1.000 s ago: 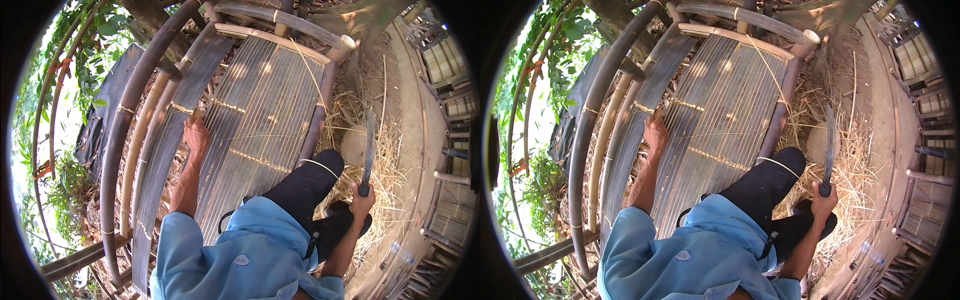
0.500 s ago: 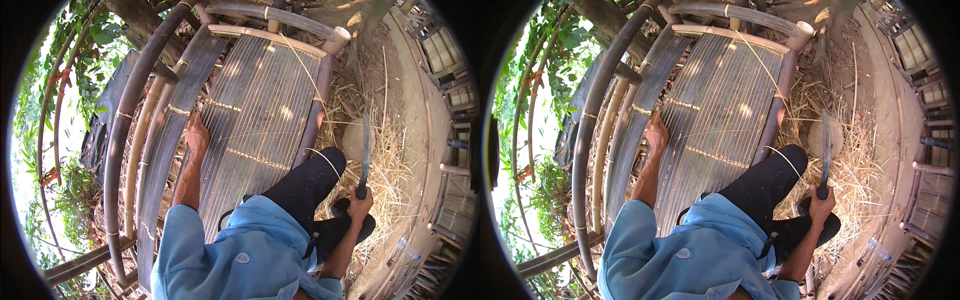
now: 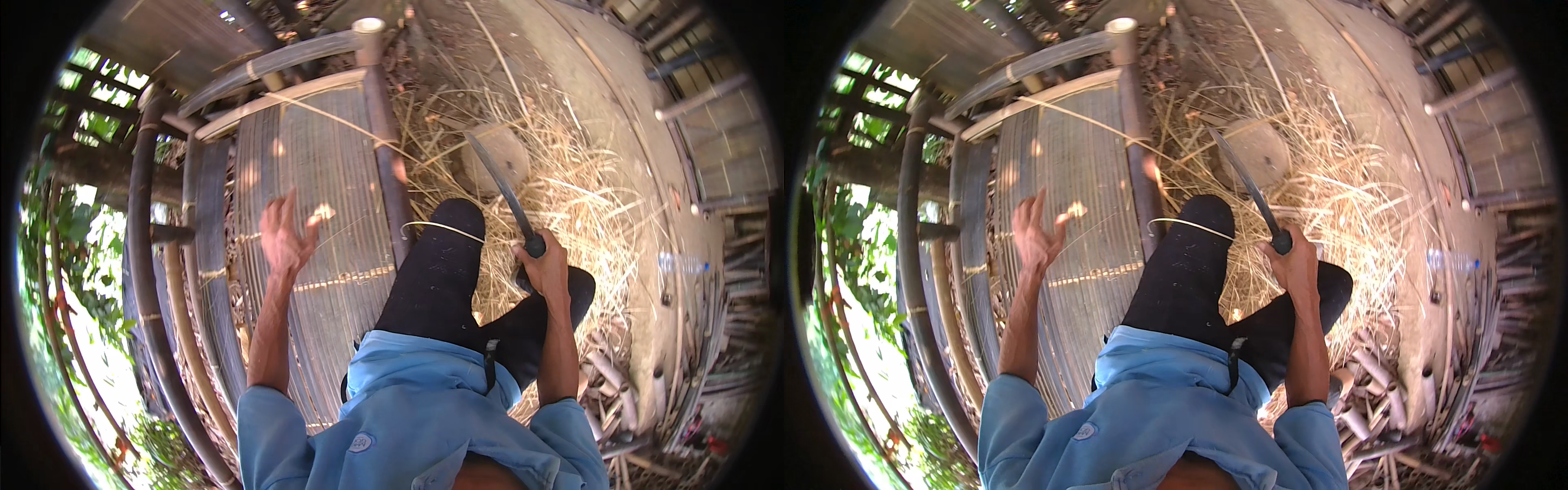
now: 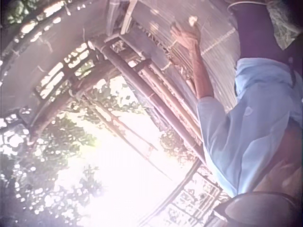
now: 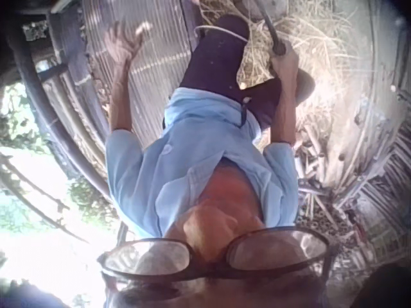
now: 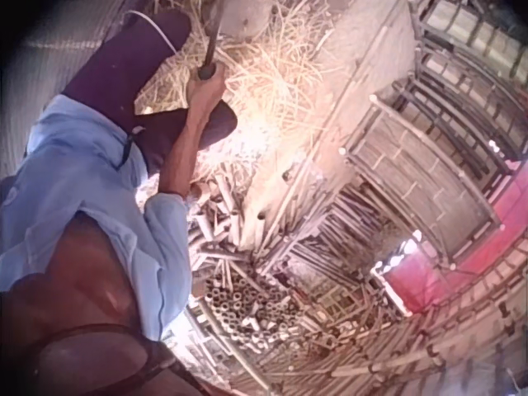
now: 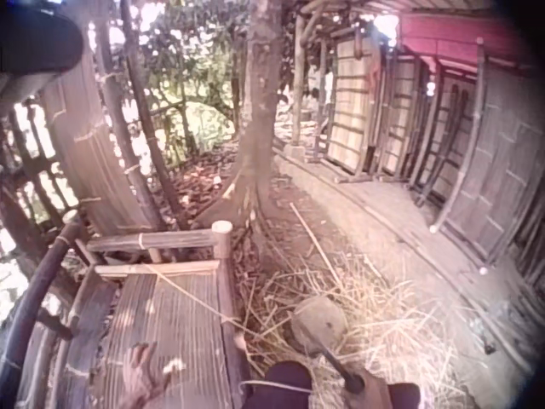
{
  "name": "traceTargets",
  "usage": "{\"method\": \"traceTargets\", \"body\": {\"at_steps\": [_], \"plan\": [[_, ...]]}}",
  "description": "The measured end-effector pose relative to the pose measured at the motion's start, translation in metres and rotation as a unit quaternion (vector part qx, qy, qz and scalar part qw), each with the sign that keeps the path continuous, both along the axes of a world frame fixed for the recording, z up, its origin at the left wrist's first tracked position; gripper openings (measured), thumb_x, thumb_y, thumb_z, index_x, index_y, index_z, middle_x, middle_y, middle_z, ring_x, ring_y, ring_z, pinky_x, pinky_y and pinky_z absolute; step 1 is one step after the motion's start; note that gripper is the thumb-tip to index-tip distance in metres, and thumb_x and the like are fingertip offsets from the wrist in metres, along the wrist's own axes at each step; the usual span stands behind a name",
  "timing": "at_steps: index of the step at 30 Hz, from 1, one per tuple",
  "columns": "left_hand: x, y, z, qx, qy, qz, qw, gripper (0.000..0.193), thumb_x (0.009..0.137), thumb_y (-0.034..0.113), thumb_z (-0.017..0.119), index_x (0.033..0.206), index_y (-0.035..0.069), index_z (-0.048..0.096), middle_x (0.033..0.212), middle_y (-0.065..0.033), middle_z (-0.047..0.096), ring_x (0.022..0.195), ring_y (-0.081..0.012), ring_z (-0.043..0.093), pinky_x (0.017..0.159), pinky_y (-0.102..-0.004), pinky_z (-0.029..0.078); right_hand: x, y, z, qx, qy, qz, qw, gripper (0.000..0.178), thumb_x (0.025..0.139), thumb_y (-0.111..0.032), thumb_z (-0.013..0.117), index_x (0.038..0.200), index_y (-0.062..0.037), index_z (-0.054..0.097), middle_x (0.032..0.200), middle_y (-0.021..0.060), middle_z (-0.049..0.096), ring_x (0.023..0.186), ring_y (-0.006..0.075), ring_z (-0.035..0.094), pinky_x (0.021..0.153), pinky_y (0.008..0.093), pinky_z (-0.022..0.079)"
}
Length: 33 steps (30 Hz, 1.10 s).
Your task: The person strips thin layers from a long bamboo pole using a large knife while sitting on a bamboo bench.
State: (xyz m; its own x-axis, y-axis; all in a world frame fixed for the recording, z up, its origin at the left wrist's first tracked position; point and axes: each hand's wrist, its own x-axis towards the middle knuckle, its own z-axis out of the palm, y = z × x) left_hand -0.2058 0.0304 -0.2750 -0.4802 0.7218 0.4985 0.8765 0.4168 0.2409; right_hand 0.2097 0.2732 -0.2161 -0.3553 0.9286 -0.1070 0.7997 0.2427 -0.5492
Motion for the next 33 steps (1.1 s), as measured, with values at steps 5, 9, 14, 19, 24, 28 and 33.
{"method": "traceTargets", "body": {"at_steps": [5,9,14,19,24,28,33], "plan": [[0.098,0.141,0.016,-0.035,-0.186,-0.356,0.915,0.073,0.078,0.014,0.083,0.144,0.007,0.053,0.12,-0.0168,0.065,0.119,-0.0296,0.059,0.102,-0.0504,0.046,0.047,-0.003,0.005,0.009,0.017,-0.071,0.997,0.039,0.076,-0.026,0.089,0.098,-0.0023,0.066,0.075,0.0134,0.069,0.067,0.0309,0.067,0.065,0.0403,0.052],[0.117,0.204,-0.014,-0.285,-0.292,-0.52,0.75,0.037,0.085,0.017,0.074,0.119,0.004,0.068,0.088,-0.0142,0.068,0.088,-0.0256,0.067,0.082,-0.0433,0.054,0.072,-0.006,0.003,0.053,0.056,-0.111,0.991,0.038,0.076,-0.025,0.089,0.098,-0.0025,0.068,0.076,0.0122,0.07,0.068,0.0277,0.069,0.066,0.0394,0.054],[0.144,0.318,0.082,-0.121,-0.441,-0.45,0.767,0.077,0.086,0.036,0.078,0.146,-0.001,0.048,0.113,-0.0197,0.071,0.104,-0.0282,0.07,0.091,-0.0357,0.054,0.095,-0.003,0.007,0.038,0.075,-0.194,0.978,0.04,0.077,-0.026,0.088,0.101,-0.0009,0.069,0.079,0.0108,0.07,0.067,0.0181,0.062,0.068,0.0337,0.053],[0.033,0.305,0.127,-0.024,-0.162,-0.233,0.959,0.073,0.079,0.044,0.08,0.131,0.0,0.054,0.091,-0.0237,0.071,0.092,-0.0318,0.072,0.085,-0.0427,0.054,0.126,-0.001,-0.012,-0.059,0.268,-0.244,0.93,0.028,0.087,-0.02,0.081,0.102,-0.0061,0.062,0.066,-0.0025,0.056,0.051,0.0063,0.05,0.043,0.0232,0.039],[-0.046,0.063,0.036,-0.035,-0.232,0.147,0.961,0.04,0.086,0.037,0.073,0.069,0.001,0.069,0.062,-0.0166,0.065,0.058,-0.0283,0.067,0.059,-0.0418,0.054,0.138,-0.009,-0.023,-0.084,0.376,-0.255,0.887,0.024,0.093,-0.022,0.076,0.099,-0.0029,0.061,0.073,0.001,0.058,0.056,0.0074,0.051,0.047,0.0222,0.041],[-0.002,-0.153,-0.032,0.334,-0.67,0.338,0.571,0.04,0.094,0.039,0.07,0.09,0.0,0.061,0.07,-0.0088,0.062,0.053,-0.016,0.06,0.044,-0.028,0.05,0.118,-0.009,-0.035,-0.155,0.417,-0.26,0.857,0.021,0.096,-0.021,0.073,0.098,-0.0034,0.061,0.077,0.0006,0.057,0.061,0.0076,0.052,0.049,0.0218,0.042],[0.063,-0.298,-0.093,0.599,-0.539,0.38,0.454,0.048,0.102,0.041,0.057,0.111,-0.006,0.055,0.084,-0.0138,0.064,0.063,-0.0197,0.064,0.052,-0.0253,0.058,0.073,-0.003,-0.024,-0.206,0.449,-0.225,0.84,0.019,0.096,-0.02,0.073,0.101,-0.0056,0.061,0.078,-0.0011,0.054,0.062,0.0075,0.051,0.051,0.0221,0.043]]}}
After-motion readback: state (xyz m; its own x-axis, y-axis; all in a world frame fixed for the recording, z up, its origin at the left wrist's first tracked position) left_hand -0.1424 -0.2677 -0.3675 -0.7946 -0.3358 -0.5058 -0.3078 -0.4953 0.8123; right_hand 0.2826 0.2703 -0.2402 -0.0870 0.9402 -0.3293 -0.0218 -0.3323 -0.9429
